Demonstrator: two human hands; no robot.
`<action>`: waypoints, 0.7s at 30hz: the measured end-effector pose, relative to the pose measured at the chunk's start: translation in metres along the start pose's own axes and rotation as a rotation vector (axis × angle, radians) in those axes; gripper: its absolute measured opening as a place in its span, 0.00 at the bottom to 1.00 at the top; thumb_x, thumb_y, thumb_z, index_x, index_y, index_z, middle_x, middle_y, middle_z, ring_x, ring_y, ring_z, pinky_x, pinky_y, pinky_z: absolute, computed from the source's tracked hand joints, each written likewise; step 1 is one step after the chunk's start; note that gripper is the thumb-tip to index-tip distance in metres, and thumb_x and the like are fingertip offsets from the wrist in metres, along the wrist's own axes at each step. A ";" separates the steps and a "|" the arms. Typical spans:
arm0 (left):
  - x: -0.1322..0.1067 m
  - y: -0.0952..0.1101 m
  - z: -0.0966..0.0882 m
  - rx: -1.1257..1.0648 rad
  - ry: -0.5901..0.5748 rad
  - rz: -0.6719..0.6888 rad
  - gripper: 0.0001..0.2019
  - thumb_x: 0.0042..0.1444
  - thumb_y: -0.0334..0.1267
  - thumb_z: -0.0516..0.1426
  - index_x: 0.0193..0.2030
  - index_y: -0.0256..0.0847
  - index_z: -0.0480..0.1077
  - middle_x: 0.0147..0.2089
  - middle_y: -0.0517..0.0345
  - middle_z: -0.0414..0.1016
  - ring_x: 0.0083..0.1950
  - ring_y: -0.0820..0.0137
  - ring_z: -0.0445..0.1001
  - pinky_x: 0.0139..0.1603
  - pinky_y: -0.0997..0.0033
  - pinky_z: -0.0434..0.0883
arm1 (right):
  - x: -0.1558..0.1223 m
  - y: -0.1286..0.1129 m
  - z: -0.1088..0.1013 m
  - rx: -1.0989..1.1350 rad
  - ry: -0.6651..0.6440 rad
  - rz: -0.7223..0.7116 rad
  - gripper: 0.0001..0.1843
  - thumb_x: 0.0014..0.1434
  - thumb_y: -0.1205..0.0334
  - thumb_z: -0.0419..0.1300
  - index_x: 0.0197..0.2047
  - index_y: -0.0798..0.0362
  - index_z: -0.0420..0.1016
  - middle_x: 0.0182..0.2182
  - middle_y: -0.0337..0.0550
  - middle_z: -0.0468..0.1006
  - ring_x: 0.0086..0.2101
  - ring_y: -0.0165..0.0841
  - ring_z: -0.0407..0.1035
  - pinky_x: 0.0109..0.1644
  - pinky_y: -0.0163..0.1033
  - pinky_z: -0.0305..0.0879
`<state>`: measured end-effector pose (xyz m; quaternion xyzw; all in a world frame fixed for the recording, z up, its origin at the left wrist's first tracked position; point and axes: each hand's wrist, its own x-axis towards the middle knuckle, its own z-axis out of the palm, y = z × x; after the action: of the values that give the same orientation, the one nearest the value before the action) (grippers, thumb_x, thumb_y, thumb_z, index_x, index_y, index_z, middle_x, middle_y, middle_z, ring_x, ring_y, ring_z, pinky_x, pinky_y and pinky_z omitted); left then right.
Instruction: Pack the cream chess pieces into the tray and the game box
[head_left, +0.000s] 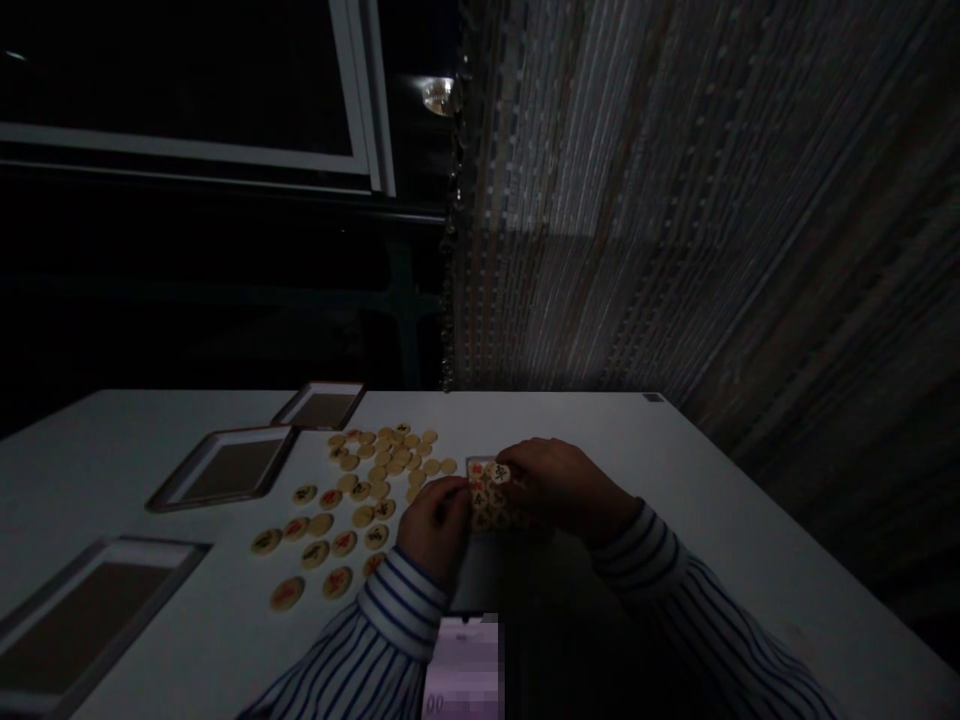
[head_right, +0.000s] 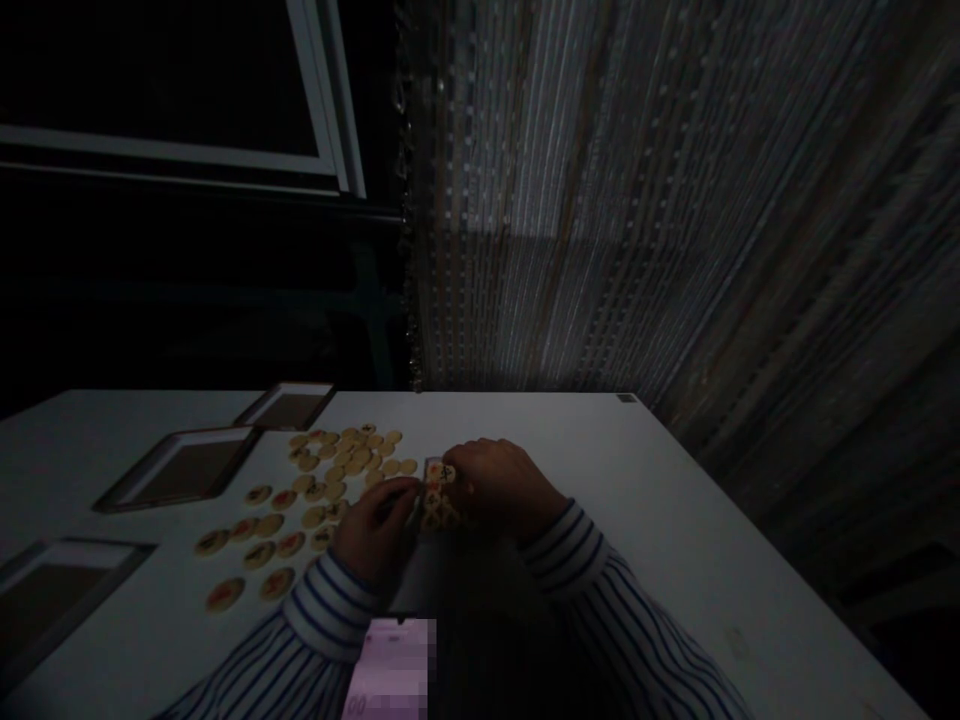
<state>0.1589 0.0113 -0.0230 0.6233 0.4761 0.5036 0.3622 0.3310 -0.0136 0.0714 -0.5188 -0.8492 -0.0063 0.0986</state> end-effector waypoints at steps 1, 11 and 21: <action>0.000 -0.003 0.000 0.018 -0.011 0.007 0.10 0.45 0.41 0.56 0.34 0.41 0.74 0.38 0.53 0.76 0.41 0.65 0.73 0.44 0.65 0.69 | -0.001 0.001 -0.001 -0.002 0.000 0.010 0.14 0.56 0.58 0.52 0.44 0.54 0.68 0.38 0.46 0.74 0.38 0.34 0.67 0.40 0.37 0.58; -0.001 -0.011 0.003 0.010 -0.120 -0.058 0.15 0.47 0.38 0.53 0.42 0.40 0.72 0.41 0.53 0.76 0.43 0.65 0.73 0.47 0.64 0.67 | -0.007 0.008 -0.010 0.009 -0.002 0.089 0.14 0.55 0.57 0.52 0.43 0.53 0.69 0.38 0.46 0.74 0.38 0.35 0.67 0.40 0.37 0.58; -0.003 -0.016 0.004 0.073 -0.188 -0.014 0.16 0.47 0.36 0.53 0.44 0.40 0.71 0.43 0.52 0.75 0.45 0.63 0.72 0.49 0.61 0.66 | -0.012 0.015 -0.014 -0.044 -0.037 0.152 0.14 0.55 0.57 0.51 0.42 0.52 0.69 0.38 0.46 0.75 0.37 0.35 0.67 0.39 0.37 0.58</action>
<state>0.1589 0.0129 -0.0396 0.6773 0.4622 0.4227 0.3859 0.3516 -0.0192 0.0821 -0.5836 -0.8088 -0.0078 0.0719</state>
